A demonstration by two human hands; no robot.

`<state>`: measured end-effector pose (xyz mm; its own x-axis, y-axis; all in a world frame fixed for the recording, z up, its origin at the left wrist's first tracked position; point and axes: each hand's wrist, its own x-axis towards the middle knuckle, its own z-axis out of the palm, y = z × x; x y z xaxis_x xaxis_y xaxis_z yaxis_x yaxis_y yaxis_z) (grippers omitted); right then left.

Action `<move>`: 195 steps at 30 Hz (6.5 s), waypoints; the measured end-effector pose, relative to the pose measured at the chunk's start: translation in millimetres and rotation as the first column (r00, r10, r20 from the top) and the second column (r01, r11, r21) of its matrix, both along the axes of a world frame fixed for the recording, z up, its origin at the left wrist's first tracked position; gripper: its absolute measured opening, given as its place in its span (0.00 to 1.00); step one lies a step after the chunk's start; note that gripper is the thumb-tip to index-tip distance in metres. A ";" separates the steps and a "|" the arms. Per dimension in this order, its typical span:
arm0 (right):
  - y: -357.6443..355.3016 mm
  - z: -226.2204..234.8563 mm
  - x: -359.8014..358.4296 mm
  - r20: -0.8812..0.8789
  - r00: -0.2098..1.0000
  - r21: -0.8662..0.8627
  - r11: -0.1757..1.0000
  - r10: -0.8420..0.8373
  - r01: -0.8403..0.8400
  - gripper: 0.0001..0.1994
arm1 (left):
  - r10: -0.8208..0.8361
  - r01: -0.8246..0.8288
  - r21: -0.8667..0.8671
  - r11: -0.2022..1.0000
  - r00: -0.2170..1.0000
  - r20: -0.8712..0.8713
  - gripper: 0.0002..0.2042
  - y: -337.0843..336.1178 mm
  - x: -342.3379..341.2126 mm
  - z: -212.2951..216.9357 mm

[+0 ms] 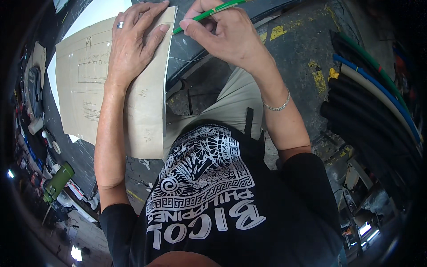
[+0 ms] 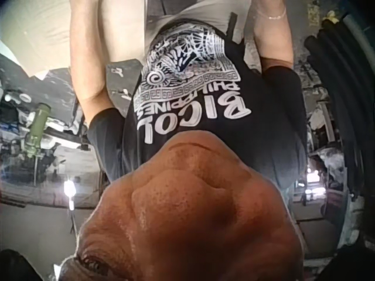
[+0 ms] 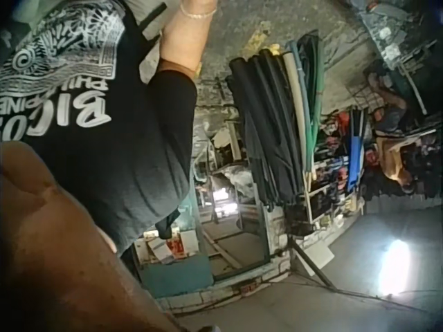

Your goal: Tracing a template onto a white sheet of material using a pencil and ruler.

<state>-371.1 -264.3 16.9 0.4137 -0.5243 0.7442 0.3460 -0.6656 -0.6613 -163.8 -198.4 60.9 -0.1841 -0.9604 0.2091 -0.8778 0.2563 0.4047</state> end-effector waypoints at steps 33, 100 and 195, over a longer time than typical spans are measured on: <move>-10.1 -6.1 -3.5 -0.142 0.987 0.577 0.817 0.081 0.016 0.07 | 0.060 -0.054 -0.135 0.989 0.997 0.040 0.10 -8.3 29.3 -42.3; -189.1 -2.7 73.6 -0.604 0.141 -0.706 0.609 -0.784 0.363 0.25 | 0.355 -0.339 -0.250 0.907 0.935 0.019 0.13 40.8 122.8 -56.6; 101.9 -134.1 -157.7 -0.517 0.819 0.632 0.533 -0.251 0.563 0.10 | 0.393 -0.381 -0.115 0.918 0.912 0.115 0.20 75.8 139.7 -56.5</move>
<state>-528.9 -162.5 -117.2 0.1305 -0.9846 -0.1159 -0.1683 0.0932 -0.9813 -24.1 -122.6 4.4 0.1661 -0.9408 0.2956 -0.9595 -0.0850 0.2687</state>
